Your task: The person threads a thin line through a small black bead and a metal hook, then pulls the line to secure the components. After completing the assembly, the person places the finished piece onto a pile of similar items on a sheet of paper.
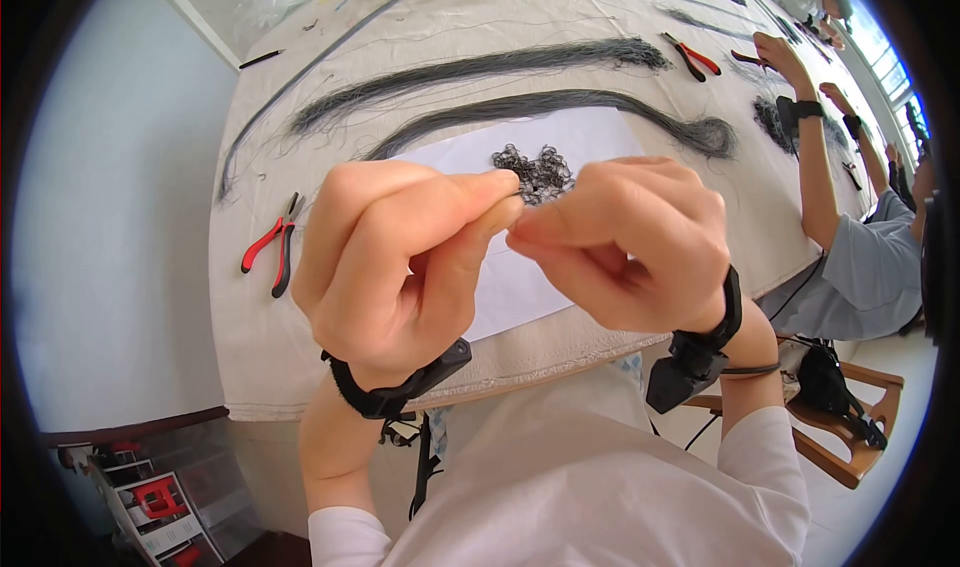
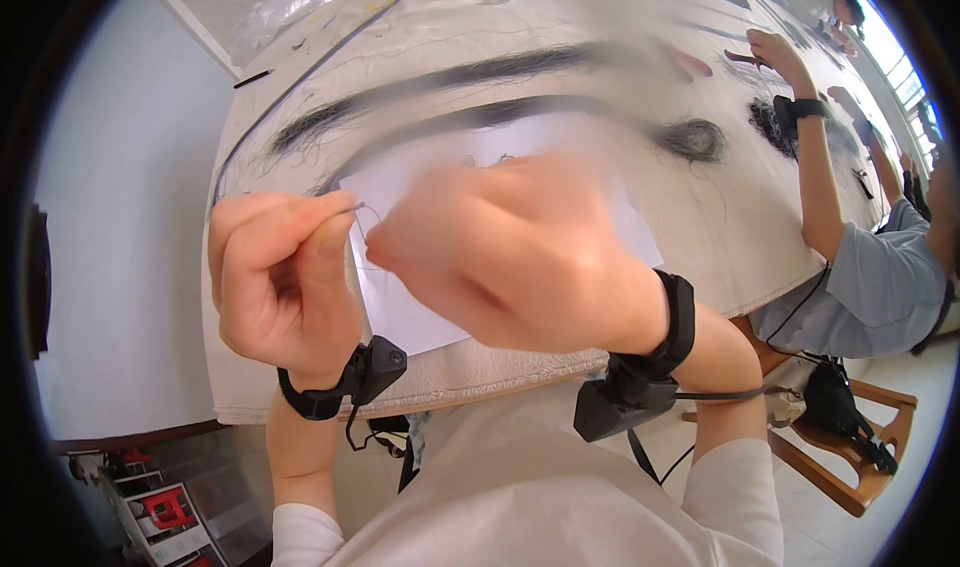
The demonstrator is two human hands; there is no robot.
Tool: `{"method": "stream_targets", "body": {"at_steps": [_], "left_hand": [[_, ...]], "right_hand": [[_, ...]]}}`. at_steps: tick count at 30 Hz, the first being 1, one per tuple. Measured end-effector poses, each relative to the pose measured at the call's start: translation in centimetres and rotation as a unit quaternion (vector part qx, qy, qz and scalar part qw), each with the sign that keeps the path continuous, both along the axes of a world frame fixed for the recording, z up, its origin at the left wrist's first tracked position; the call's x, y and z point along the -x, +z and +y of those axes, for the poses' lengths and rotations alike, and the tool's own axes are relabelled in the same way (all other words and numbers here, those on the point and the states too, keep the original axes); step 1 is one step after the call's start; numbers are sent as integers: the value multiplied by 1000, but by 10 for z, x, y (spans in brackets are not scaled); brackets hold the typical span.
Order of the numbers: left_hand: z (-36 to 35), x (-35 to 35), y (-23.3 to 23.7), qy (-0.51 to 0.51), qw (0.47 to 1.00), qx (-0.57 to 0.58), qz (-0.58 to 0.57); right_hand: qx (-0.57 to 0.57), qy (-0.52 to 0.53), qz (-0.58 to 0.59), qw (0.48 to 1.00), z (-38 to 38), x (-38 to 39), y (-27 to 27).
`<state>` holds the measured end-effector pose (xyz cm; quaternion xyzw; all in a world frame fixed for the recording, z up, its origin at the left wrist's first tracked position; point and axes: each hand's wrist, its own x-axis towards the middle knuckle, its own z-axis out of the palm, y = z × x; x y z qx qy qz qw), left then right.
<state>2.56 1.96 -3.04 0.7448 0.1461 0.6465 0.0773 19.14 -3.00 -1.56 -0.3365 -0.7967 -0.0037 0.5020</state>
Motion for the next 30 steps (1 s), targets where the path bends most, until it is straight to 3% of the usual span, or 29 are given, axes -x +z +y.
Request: {"method": "stream_targets", "body": {"at_steps": [2, 7, 14, 17, 18, 21, 23, 30], "left_hand": [[-1, 0, 0, 4, 1000, 2, 6], [-1, 0, 2, 3, 1000, 1, 21], [3, 1, 7, -18, 999, -46, 14], [-1, 4, 8, -7, 999, -19, 33], [-2, 4, 8, -3, 999, -16, 39], [-3, 0, 7, 8, 1000, -10, 23], [-1, 0, 4, 15, 1000, -7, 2], [6, 0, 0, 17, 999, -35, -18]], "right_hand": [[-81, -9, -47, 996, -3, -1, 1], [-152, -65, -121, 979, -12, 4, 16], [-98, -159, -195, 963, -24, 13, 63], [-124, -87, -190, 970, -2, -4, 61], [-114, -42, -125, 985, 10, -9, 51], [-38, -44, -121, 991, 14, -11, 40], [24, -20, -57, 998, 18, -11, 26], [8, 21, 2, 1000, 10, 1, 4]]}}
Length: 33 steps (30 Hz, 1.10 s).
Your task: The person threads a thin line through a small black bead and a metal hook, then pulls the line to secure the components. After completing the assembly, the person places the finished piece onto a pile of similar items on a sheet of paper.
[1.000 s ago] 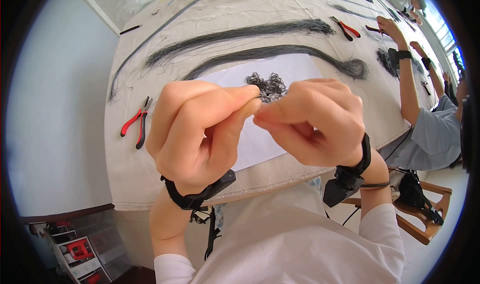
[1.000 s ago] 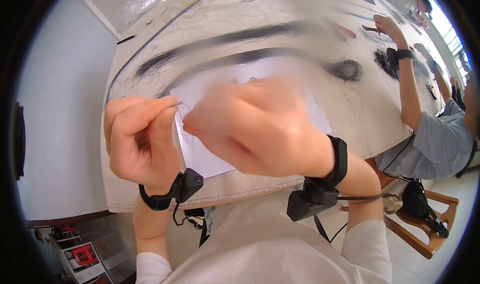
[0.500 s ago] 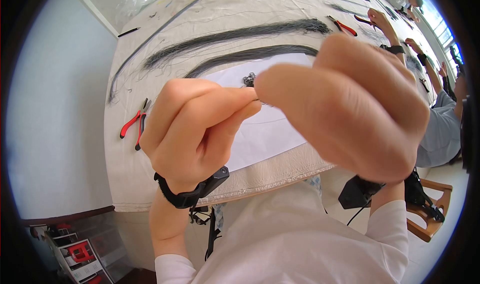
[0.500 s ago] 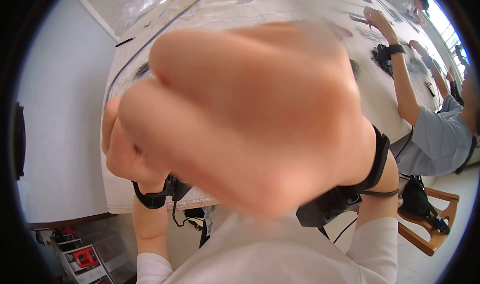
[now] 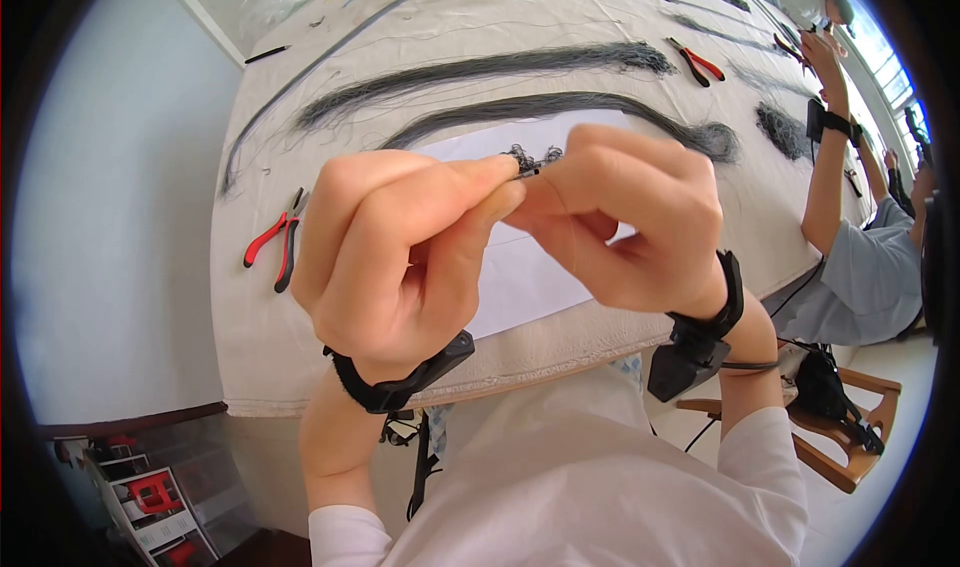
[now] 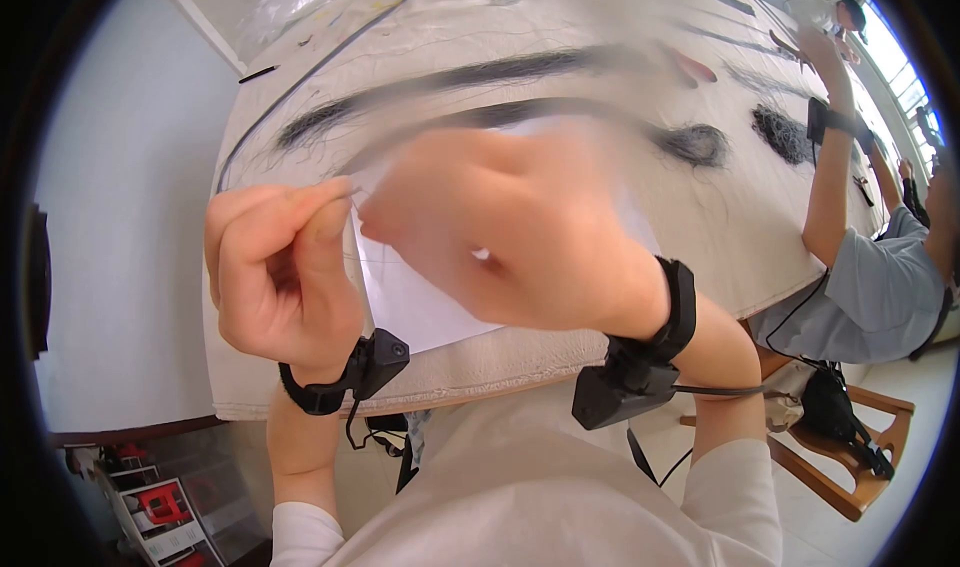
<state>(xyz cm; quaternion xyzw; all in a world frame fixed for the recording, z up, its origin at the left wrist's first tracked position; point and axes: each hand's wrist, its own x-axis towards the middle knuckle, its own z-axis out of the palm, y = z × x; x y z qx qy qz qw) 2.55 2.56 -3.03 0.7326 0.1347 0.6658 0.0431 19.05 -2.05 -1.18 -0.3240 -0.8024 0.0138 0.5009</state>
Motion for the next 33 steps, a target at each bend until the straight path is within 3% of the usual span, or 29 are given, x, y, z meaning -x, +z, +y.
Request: {"method": "stream_targets", "body": {"at_steps": [8, 12, 16, 18, 20, 23, 25, 28, 33], "left_hand": [[1, 3, 3, -4, 1000, 6, 15], [3, 2, 2, -16, 1000, -3, 17], [0, -1, 8, -69, 997, 18, 2], [-6, 1, 6, -37, 999, 30, 15], [-8, 1, 4, -4, 999, 41, 28], [-6, 0, 3, -6, 999, 38, 9], [-5, 1, 2, -13, 1000, 28, 7], [-1, 2, -1, -13, 1000, 21, -11], [-3, 1, -1, -14, 999, 42, -12]], "right_hand": [[-205, -104, -149, 962, -18, 6, 15], [-172, -121, -236, 949, -27, 10, 47], [-163, -127, -231, 951, -11, 4, 53], [-229, -40, -150, 961, 14, -7, 43], [-102, -95, -103, 985, 6, -2, 45], [-50, -68, -85, 993, 11, -6, 29], [50, -64, -3, 997, 9, -2, 17], [101, -55, 14, 993, 4, 2, 7], [57, -19, 38, 997, -5, 10, -7]]}}
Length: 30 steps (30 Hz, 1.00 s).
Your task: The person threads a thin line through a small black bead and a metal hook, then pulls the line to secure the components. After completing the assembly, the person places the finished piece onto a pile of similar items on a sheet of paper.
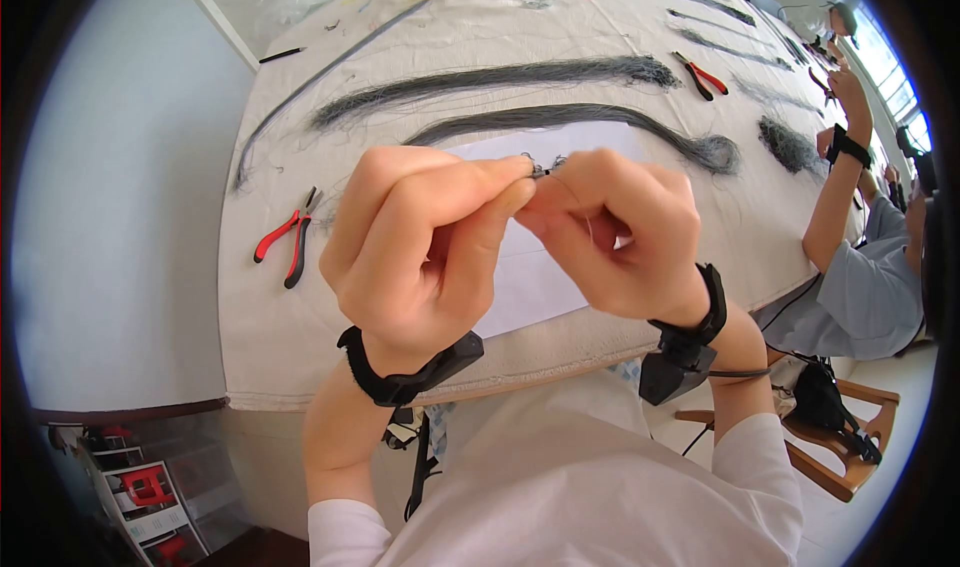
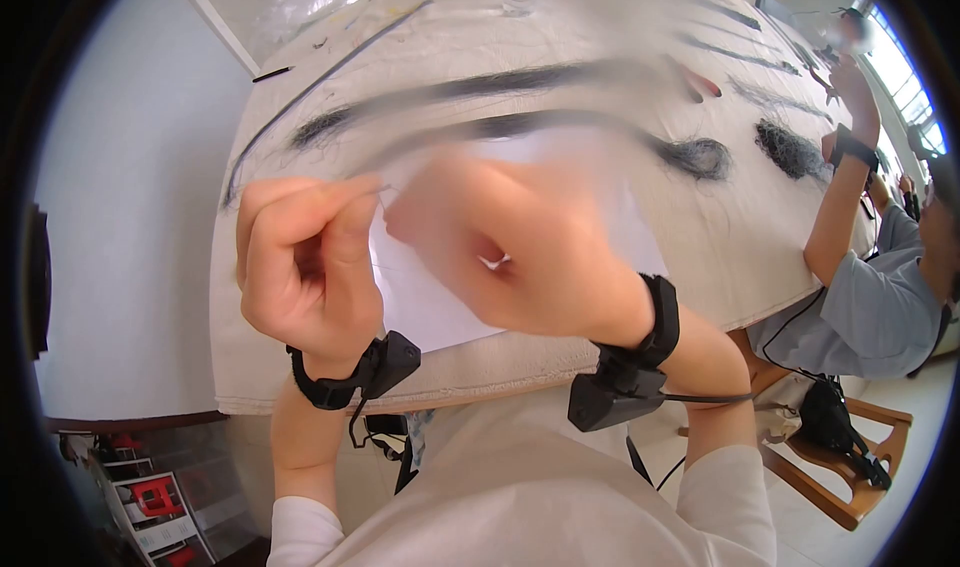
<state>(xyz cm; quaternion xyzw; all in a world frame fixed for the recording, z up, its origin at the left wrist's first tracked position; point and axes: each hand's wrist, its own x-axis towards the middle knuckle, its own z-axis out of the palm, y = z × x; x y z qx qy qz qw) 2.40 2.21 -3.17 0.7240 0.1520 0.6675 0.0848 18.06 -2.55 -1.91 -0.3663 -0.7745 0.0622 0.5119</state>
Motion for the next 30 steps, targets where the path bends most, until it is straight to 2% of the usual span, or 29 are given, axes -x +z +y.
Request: {"method": "stream_targets", "body": {"at_steps": [1, 4, 10, 13, 21, 25, 28, 29, 30], "left_hand": [[0, 0, 0, -4, 1000, 12, -5], [0, -2, 0, -21, 1000, 9, -12], [-5, 0, 1, -14, 999, 40, -5], [-4, 1, 3, -11, 999, 45, 11], [0, 1, 1, -22, 998, 42, 34], [9, 0, -6, -50, 996, 62, 44], [12, 0, -8, -50, 996, 69, 41], [12, 0, -8, -47, 996, 69, 39], [12, -1, -7, -43, 996, 69, 41]], "right_hand": [[-2, 0, -1, 1000, -2, 2, 0], [-152, -24, -22, 988, -1, 5, -7], [-155, -77, -97, 980, -18, 5, 24], [-142, -72, -67, 985, -13, 4, 27], [-88, -93, -75, 989, -3, 0, 38], [-148, -76, -137, 976, 11, -15, 35], [61, -57, 37, 996, 11, -26, 30], [60, -54, 36, 996, 11, -27, 27], [109, -31, 23, 993, 11, -28, 25]]}}
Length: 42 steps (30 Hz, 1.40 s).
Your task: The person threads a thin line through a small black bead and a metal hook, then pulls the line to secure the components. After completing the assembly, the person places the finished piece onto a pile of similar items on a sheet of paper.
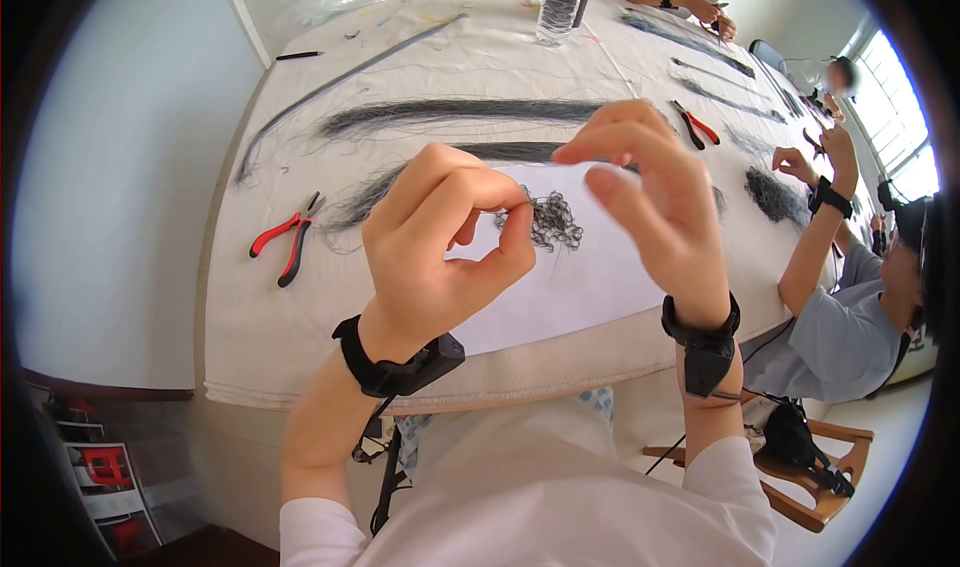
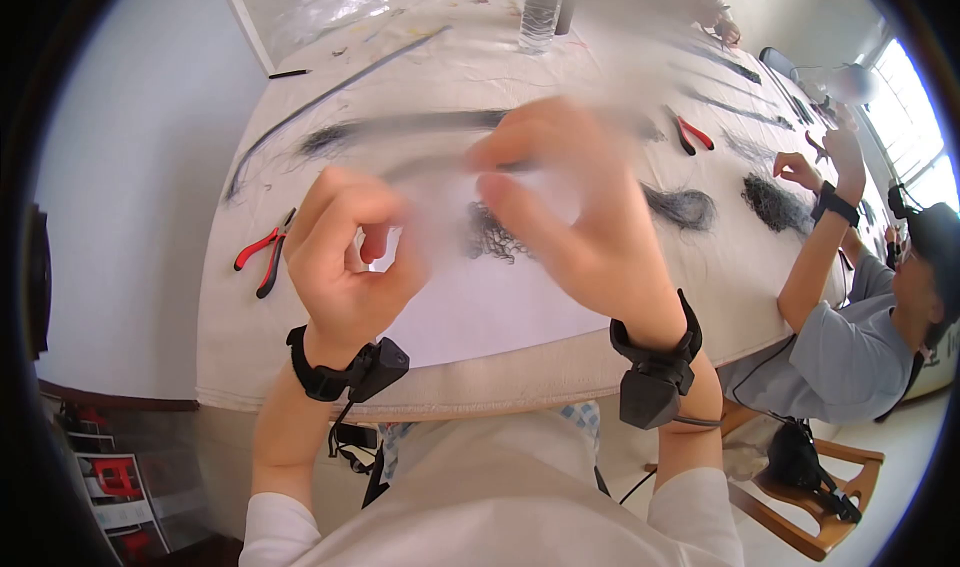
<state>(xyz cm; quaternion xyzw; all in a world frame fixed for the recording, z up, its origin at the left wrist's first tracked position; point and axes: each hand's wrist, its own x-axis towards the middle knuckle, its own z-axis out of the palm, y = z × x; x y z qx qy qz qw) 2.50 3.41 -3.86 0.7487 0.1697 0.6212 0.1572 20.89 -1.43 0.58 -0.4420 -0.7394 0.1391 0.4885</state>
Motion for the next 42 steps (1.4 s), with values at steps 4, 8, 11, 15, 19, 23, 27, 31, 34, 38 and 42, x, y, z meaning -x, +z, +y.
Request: {"method": "stream_targets", "body": {"at_steps": [4, 8, 11, 15, 19, 23, 27, 31, 34, 38, 42], "left_hand": [[1, -2, -1, 6, 1000, 1, 4], [4, -2, -4, 5, 1000, -10, 11], [4, -2, -5, 10, 1000, -20, 20], [2, -5, -6, 3, 999, -15, 31], [-1, -6, -5, -16, 1000, -3, 23], [-2, -7, -5, -20, 1000, -5, 13], [0, -5, -5, -11, 999, -17, -27], [2, 0, 1, -15, 999, -24, -25], [1, 2, 5, -8, 1000, -24, -8], [5, 2, 5, -26, 999, -41, -9], [8, 2, 2, -37, 999, -18, -4]], "right_hand": [[116, 66, -3, 991, 0, -1, -8], [269, 91, 116, 952, 3, 6, -13], [318, 103, 163, 928, 5, 7, -16], [206, 72, 94, 971, 7, 9, -20], [-31, -16, -30, 999, 1, 20, -19], [-130, -83, -115, 981, -2, 19, -15], [-131, -99, -94, 982, -5, 0, -14], [-191, -241, -164, 937, -10, -52, -9], [-219, -297, -168, 914, -18, -94, -5], [-211, -406, -215, 863, -35, -150, -5], [-234, -469, -305, 795, -54, -220, -8]]}}
